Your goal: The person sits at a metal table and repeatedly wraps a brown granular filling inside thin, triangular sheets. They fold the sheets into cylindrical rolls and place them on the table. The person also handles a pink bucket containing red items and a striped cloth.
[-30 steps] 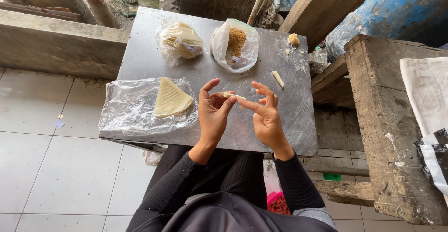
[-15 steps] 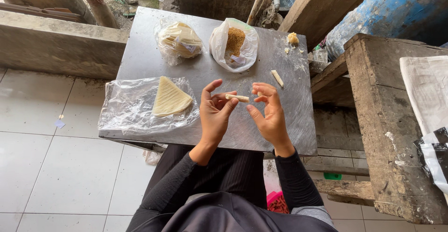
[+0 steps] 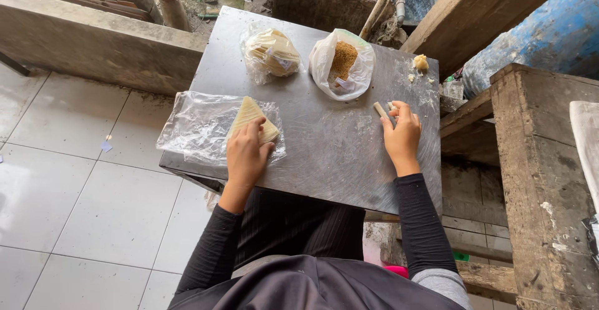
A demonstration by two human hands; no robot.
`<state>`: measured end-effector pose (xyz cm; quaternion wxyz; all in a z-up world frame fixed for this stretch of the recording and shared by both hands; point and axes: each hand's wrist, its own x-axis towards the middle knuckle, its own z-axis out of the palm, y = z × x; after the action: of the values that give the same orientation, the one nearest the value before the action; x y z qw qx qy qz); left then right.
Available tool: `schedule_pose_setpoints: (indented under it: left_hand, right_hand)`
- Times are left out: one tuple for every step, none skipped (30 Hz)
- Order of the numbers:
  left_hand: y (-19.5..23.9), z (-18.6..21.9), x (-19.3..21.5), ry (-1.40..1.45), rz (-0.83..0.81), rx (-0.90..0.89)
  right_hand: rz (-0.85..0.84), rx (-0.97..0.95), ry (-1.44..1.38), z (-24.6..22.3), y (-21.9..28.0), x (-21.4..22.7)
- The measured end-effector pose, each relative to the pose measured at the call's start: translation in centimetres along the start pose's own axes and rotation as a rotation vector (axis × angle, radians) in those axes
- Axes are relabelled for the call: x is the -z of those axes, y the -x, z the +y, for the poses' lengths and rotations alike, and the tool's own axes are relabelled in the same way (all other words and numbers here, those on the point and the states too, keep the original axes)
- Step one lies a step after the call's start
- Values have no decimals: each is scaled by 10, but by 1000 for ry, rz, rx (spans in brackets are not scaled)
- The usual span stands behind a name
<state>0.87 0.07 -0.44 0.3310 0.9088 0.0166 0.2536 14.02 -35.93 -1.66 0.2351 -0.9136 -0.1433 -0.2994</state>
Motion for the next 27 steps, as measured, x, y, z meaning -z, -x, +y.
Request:
schedule_pose_setpoints:
  left_hand:
    - [0,-2,-1,13,5,20]
    - [0,-3,-2,26,10,41]
    - [0,-3,-1,109,20,79]
    - [0,-2,0,192,29,118]
    - [-3,1,0,277,38,151]
    - [-9,5,-2,287,74,105]
    - [-14,11,-6,296,104,61]
    - [-19,18,-12,306,135,18]
    - [-23,26,-20,281,177,-71]
    - [-27,35,-31,257,219,-161]
    - [-29,45,-44,232,263,-250]
    - [-30,55,-58,238,211,-301]
    - [-33,64,-72,243,164,-355]
    - [-26,71,-83,157,57,-375]
    - [-16,77,-91,71,-48,-397]
    - [-8,81,-97,84,-54,-427]
    - [3,84,-102,96,-66,-455]
    - [9,86,-107,109,-77,-484]
    - [14,86,-110,111,-93,-481]
    - [19,86,-113,112,-109,-479]
    - [22,85,-113,108,-127,-476]
    - [26,85,-112,116,-126,-487]
    - [26,84,-111,119,-120,-502]
    - [26,84,-109,123,-115,-517]
    - [26,84,-107,127,-134,-504]
    - [28,83,-104,130,-153,-492]
    - [28,84,-102,135,-170,-479]
  right_hand:
    - [-38,-50,-37,1,0,2]
    - [-76,-99,-74,-1,-1,4]
    - [-50,-97,-94,-3,0,7]
    - [-25,-96,-115,-8,1,11]
    - [6,-94,-133,-12,1,17]
    - [19,-122,-164,-17,-1,23]
    - [28,-154,-195,-22,1,29]
    - [37,-187,-225,-27,3,35]
    - [43,-185,-252,-33,4,40]
    - [50,-184,-278,-39,6,45]
    - [56,-179,-305,-44,7,48]
    - [26,-201,-339,-51,10,50]
    - [-1,-218,-376,-58,12,50]
    - [-28,-234,-412,-64,14,50]
    - [-106,-250,-444,-69,17,50]
    - [-185,-265,-476,-73,20,50]
    - [-267,-286,-508,-74,24,49]
    - [-326,-254,-505,-74,24,46]
    - [-392,-225,-505,-73,24,41]
    - [-458,-197,-505,-71,25,36]
    - [-491,-172,-496,-71,25,29]
    - [-524,-147,-488,-69,23,22]
    - [-552,-117,-483,-69,20,14]
    - [-567,-82,-433,-69,18,6]
    - [-579,-47,-381,-69,15,-1]
    - [-591,-13,-329,-67,14,-6]
    - [-570,-4,-325,-65,11,-11]
